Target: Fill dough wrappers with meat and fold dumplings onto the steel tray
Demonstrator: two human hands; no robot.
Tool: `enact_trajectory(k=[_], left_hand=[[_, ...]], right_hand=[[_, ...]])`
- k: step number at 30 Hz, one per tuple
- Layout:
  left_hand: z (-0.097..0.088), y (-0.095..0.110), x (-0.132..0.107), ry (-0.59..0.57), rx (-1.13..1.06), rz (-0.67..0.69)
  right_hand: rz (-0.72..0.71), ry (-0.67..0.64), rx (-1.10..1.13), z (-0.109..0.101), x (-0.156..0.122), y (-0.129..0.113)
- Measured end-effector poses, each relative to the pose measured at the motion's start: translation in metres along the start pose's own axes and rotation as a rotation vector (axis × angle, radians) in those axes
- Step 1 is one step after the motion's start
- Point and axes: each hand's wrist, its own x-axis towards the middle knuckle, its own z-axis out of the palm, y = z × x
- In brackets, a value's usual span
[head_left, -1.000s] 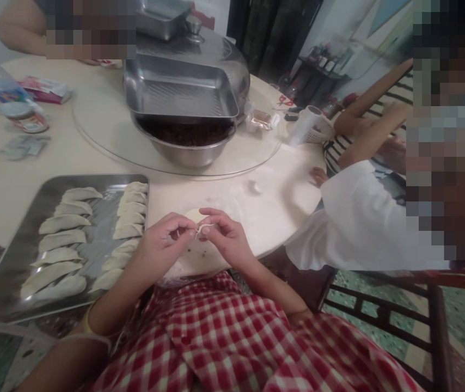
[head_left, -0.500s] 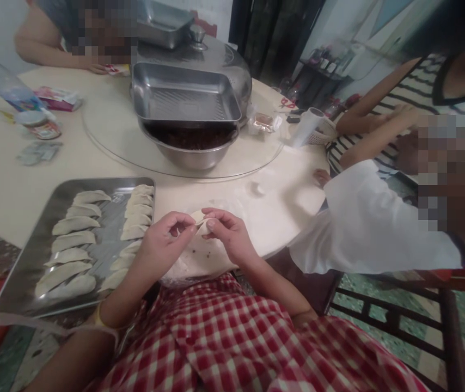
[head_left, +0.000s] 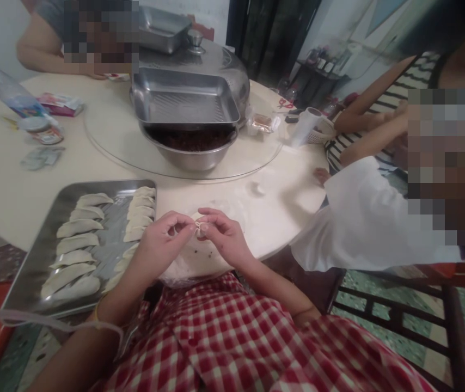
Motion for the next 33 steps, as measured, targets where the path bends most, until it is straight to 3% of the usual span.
enact_trajectory(k=[7,15,19,24,28,33], left_hand=[[0.001,-0.005,-0.001,0.017,-0.020,-0.047],[-0.001,-0.004,-0.004,-0.028,-0.033,-0.064],[-0.001,-0.003,-0.010,-0.022,0.035,0.017],[0.002,0.001,-0.016,0.051,0.210,0.126],[0.005,0.000,-0.016,0.065,0.225,0.193],[0.002,0.000,-0.015,0.059,0.095,0.097]], right_hand=[[-0.126,-0.041,-0.168,-0.001,-0.005,-0.001],[-0.073,-0.014,-0.173,-0.003,-0.004,-0.003],[-0.047,0.006,-0.140,-0.004,-0.002,-0.002],[-0.152,0.024,-0.172,-0.002,0.000,-0.006],[-0.207,0.003,-0.221,0.001,-0.004,-0.005],[-0.164,-0.041,-0.223,0.001,-0.007,-0.001]])
